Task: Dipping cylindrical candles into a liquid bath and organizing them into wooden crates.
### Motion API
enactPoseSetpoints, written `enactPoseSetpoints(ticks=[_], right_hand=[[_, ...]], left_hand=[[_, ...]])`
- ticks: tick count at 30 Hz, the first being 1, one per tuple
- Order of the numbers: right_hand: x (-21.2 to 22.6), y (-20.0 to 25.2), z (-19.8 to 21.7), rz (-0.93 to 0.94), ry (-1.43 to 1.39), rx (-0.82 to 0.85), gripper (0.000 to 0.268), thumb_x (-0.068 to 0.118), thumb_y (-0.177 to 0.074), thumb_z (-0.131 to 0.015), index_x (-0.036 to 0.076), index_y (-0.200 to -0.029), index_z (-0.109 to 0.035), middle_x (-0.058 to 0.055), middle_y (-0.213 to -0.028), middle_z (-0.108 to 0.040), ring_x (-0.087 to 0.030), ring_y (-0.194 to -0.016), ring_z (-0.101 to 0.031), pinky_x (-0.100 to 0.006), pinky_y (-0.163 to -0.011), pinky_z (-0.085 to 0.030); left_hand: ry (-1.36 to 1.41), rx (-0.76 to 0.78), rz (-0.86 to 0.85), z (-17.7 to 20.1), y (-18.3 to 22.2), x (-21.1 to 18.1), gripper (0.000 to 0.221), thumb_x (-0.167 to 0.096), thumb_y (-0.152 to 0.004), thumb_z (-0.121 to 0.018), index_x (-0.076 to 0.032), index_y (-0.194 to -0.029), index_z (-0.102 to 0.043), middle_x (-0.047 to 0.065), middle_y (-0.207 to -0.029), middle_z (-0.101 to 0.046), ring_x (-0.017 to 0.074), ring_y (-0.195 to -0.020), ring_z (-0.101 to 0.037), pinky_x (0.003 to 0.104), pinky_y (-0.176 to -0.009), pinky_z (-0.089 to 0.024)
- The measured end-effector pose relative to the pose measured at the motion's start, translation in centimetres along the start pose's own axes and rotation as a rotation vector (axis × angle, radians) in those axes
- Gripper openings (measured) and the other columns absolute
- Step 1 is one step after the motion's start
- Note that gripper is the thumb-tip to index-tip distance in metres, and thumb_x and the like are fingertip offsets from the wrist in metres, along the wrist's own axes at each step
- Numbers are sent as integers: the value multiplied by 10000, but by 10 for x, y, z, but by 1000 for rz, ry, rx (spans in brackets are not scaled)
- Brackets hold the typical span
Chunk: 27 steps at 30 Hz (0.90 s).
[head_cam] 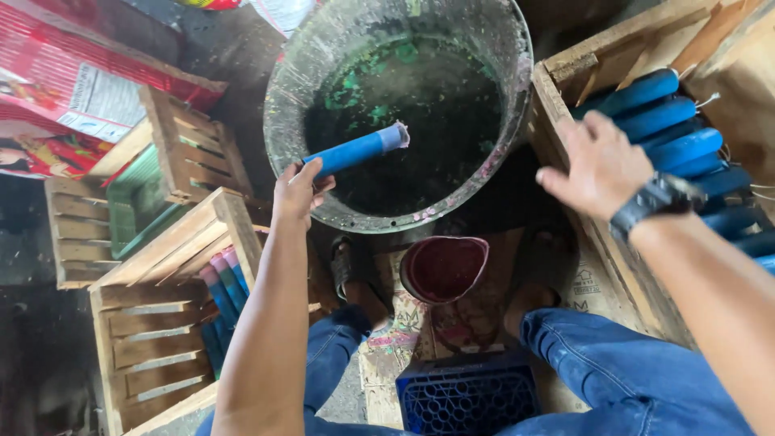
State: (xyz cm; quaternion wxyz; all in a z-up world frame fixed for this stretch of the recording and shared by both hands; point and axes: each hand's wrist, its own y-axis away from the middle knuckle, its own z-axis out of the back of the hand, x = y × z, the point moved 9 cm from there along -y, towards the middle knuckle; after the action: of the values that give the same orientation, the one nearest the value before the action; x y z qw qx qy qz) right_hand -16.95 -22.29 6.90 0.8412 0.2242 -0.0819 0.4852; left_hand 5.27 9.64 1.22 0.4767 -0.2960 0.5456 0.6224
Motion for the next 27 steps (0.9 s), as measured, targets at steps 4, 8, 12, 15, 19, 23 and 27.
enactPoseSetpoints(ticks=[4,8,12,15,19,23,27], right_hand=[[-28,-27,16,-151,-142,-117,623,328,-785,-545,82,-1310,-316,-246,-1287,-292,-422,-1086,-392,-548,-829,-391],[-64,-62,-4,-142,-228,-308,646,379,-784,-550,38,-1281,-318,-267,-1244,-319,-472,-1064,-372,-567,-816,-329],[-64,-68,-24,-46,-207,-370,674,372,-827,-560,28,-1323,-259,-253,-1308,-257,-416,-1157,-287,-543,-856,-311],[-65,-70,-23,-53,-229,-348,632,325,-870,-566,15,-1326,-255,-278,-1289,-277,-441,-1137,-308,-547,-846,-317],[-68,-77,-26,108,-199,-482,673,281,-792,-618,-24,-1304,-307,-356,-1235,-352,-400,-1176,-280,-483,-892,-305],[-45,-69,-11,185,22,-552,689,249,-754,-639,-101,-1264,-334,-306,-1249,-362,-417,-1134,-331,-504,-857,-358],[-47,-71,-14,112,25,-481,763,263,-777,-659,-25,-1322,-211,-219,-1337,-275,-356,-1205,-289,-488,-865,-374]], left_hand=[[-228,28,-392,7,34,-51,206,-264,-743,-602,-99,-765,-479,37,-661,-569,104,-616,-625,240,-659,-462],[-649,16,-685,7,114,-110,376,-433,-721,-544,-142,-959,-544,-13,-872,-577,117,-800,-530,279,-724,-393],[-819,232,-717,-23,200,-122,276,-296,-770,-537,-123,-985,-515,-6,-749,-540,110,-579,-506,263,-556,-425],[-959,356,-793,-48,215,-88,339,-305,-777,-496,-62,-1013,-528,75,-842,-598,200,-664,-589,331,-587,-454],[-1126,413,-896,-78,211,-26,362,-295,-761,-550,-37,-1013,-525,86,-806,-606,281,-697,-574,410,-584,-409],[-1224,333,-937,-96,197,13,350,-276,-734,-609,-68,-1004,-529,50,-811,-609,242,-717,-582,393,-619,-432],[-1273,272,-925,-108,182,31,332,-260,-714,-628,-86,-980,-533,51,-742,-602,240,-674,-575,364,-609,-423]])
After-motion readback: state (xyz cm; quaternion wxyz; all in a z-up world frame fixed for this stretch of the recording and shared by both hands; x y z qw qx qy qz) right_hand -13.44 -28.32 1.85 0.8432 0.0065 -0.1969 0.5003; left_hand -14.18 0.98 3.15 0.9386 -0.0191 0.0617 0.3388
